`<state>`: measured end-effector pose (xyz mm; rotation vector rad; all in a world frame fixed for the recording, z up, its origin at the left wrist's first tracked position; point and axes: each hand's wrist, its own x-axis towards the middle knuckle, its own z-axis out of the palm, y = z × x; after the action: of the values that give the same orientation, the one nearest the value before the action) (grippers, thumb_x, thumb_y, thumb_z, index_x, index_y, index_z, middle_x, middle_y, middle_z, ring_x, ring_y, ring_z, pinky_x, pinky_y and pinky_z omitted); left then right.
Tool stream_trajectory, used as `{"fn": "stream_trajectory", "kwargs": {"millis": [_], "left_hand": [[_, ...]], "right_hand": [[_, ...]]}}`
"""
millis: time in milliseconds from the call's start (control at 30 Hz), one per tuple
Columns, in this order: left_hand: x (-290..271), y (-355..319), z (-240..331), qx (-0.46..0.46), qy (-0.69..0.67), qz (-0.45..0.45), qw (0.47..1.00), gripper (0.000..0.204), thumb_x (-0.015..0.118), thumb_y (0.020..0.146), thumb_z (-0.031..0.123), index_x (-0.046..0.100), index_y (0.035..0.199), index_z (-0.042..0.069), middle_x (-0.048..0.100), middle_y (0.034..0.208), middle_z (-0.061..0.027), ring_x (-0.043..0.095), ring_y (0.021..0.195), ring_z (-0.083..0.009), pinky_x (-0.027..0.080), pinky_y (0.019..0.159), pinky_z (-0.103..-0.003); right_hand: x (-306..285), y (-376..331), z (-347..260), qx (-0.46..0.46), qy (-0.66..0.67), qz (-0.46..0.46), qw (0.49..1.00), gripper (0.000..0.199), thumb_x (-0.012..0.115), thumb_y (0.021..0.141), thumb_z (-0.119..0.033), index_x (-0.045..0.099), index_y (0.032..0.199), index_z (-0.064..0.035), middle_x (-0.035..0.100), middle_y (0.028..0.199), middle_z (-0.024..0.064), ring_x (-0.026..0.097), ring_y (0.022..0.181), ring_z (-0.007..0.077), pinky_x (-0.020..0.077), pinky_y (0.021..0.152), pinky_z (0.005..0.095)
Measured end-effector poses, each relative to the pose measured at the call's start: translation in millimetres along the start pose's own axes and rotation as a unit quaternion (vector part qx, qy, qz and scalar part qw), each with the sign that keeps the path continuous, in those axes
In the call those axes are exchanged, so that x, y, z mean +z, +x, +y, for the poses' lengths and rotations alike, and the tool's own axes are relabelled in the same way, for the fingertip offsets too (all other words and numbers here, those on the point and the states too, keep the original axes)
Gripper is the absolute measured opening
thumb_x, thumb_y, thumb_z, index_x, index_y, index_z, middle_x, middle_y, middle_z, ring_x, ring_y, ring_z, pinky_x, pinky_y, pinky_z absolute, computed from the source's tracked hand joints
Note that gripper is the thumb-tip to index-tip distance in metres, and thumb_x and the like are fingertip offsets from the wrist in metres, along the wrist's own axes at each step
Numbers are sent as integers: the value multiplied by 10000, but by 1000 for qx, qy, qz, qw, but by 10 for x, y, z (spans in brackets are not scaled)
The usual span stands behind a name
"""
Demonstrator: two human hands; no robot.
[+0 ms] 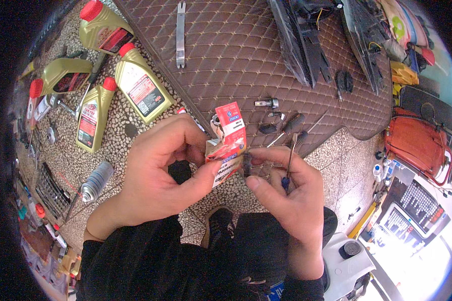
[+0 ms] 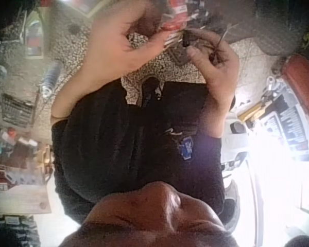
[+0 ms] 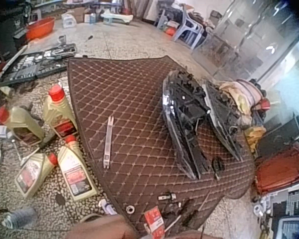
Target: The person sits on the floor and assembles small mechanical components. They open a small red and white package, remove a black ring, and fit it onto a cylindrical metal part. They then use a thin metal tool to adjust the ring on the part.
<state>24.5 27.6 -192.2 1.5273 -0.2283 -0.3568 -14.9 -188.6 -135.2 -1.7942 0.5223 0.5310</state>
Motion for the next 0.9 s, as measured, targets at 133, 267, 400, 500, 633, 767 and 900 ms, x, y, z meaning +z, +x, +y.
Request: {"fn": "stream_trajectory", "kwargs": {"millis": [133, 267, 400, 500, 633, 767, 900], "left_hand": [[2, 5, -13, 4, 6, 9, 1000, 182, 757, 801, 26, 607, 899, 1, 599, 813, -93, 637, 666, -186, 513, 598, -310], [11, 3, -40, 0, -6, 0, 1000, 191, 761, 811, 14, 591, 897, 6, 564, 842, -58, 592, 721, -116, 492, 618, -250], [40, 10, -50, 9, -8, 22, 1000, 180, 752, 797, 36, 593, 878, 8, 571, 789, -89, 628, 655, -197, 490, 589, -320], [5, -3, -32, -7, 10, 9, 1000, 195, 760, 801, 8, 587, 890, 8, 565, 836, -56, 596, 717, -113, 493, 617, -247], [-1, 0, -25, -2, 20, 10, 1000, 203, 765, 803, -4, 585, 896, 8, 564, 860, -40, 582, 747, -72, 498, 631, -214], [3, 8, -32, 6, 11, 10, 1000, 197, 761, 805, 0, 586, 897, 7, 563, 860, -42, 582, 741, -74, 501, 627, -218], [-1, -4, -27, 1, 10, 5, 1000, 195, 757, 806, -1, 588, 902, 5, 561, 862, -43, 580, 745, -72, 499, 623, -217]], "right_hand": [[-2, 13, 7, -15, -4, -5, 1000, 380, 772, 806, 5, 687, 1175, 31, 621, 881, -42, 372, 630, -22, 316, 602, 166], [-10, 14, 18, -32, -15, -15, 999, 378, 775, 797, 5, 693, 1165, 27, 666, 1006, 5, 377, 640, -16, 307, 610, 167], [-33, 4, 27, -28, -34, -12, 999, 389, 781, 779, -4, 697, 1158, 28, 667, 1049, 19, 384, 647, -5, 314, 623, 171], [-52, 7, 51, -43, 4, -7, 999, 393, 775, 774, -17, 695, 1156, 30, 663, 1069, 24, 397, 666, 6, 333, 639, 181], [-81, 4, 64, 8, 57, -7, 998, 393, 775, 789, -41, 684, 1160, 51, 668, 1044, 34, 426, 697, 18, 353, 662, 189], [-81, -22, 44, 57, 107, -6, 993, 396, 778, 804, -51, 674, 1167, 68, 658, 992, 26, 444, 713, 20, 361, 674, 192], [-43, 7, 43, 54, 100, -6, 993, 389, 770, 802, -27, 674, 1168, 65, 659, 990, 13, 436, 713, 14, 355, 668, 185]]}}
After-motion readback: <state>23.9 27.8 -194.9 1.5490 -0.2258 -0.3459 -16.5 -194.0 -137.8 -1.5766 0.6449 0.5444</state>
